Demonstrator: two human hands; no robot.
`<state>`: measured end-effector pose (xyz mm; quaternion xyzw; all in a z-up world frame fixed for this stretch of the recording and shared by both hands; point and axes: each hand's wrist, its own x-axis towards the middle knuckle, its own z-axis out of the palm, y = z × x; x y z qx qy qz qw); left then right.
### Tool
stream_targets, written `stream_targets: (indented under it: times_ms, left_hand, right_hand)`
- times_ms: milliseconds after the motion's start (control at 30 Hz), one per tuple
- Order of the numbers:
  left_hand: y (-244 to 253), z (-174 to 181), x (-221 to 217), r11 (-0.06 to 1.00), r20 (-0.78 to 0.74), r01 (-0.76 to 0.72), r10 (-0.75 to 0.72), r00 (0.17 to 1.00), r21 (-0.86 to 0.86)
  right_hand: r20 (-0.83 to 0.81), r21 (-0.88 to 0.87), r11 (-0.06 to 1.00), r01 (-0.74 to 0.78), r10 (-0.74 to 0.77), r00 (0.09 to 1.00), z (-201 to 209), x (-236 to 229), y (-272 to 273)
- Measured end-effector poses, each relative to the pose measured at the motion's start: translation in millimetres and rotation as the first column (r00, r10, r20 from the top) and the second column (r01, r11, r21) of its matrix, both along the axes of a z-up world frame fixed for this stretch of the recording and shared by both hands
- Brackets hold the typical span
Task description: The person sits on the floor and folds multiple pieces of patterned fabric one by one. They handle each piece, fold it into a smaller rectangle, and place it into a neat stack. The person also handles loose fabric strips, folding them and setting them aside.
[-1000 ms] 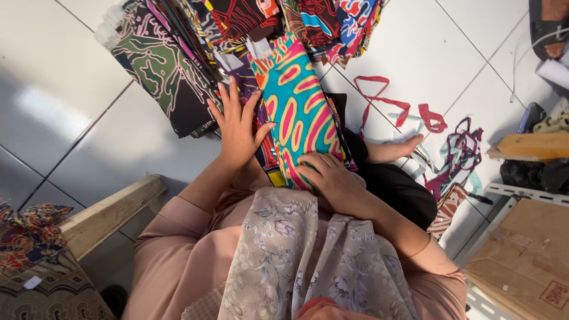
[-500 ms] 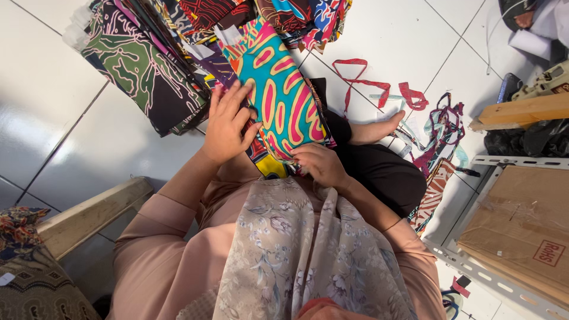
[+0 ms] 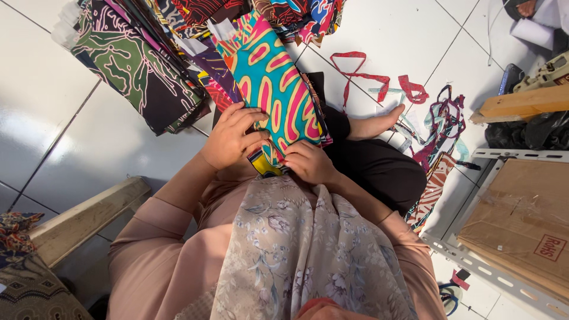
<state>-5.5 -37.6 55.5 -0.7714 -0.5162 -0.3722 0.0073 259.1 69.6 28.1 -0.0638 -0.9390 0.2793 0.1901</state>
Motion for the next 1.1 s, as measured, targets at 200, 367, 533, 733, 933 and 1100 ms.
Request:
stream_targets:
  times_ms: [200,367,533,733,933,1100]
  left_hand:
    - [8.5,3.2,4.1,0.998,0.102,0.011,-0.004,0.995,-0.068]
    - [2.5,6.4,12.2,0.993,0.262,-0.111,0.1,0.96,0.026]
    - [7.9,6.5,16.5,0.962,0.316,-0.267,0.27,0.909,-0.055]
    - [16.3,-2.5,19.5,0.924,0.367,-0.351,0.383,0.848,-0.153]
    - [13.6,-7.8,1.8,0.832,0.668,-0.155,0.526,0.526,-0.533]
    - [11.1,-8.9,2.1,0.856,0.74,-0.096,0.491,0.459,-0.508]
  right_hand:
    - [0.019,-0.479,0.857,0.192,-0.208,0.978,-32.8,27.4,11.0]
    - [-0.057,-0.965,0.242,0.102,-0.574,0.817,-40.9,41.0,18.7]
    - [-0.064,-0.998,0.038,-0.055,-0.783,0.619,-13.1,48.5,39.5]
    - [-0.309,-0.949,0.238,-0.207,-0.567,0.764,22.0,39.7,42.0]
    - [-0.23,-0.577,0.816,-0.043,-0.112,0.967,58.9,13.7,25.4]
    - [0.189,-0.292,0.768,0.569,-0.537,0.822,30.9,-5.4,38.6]
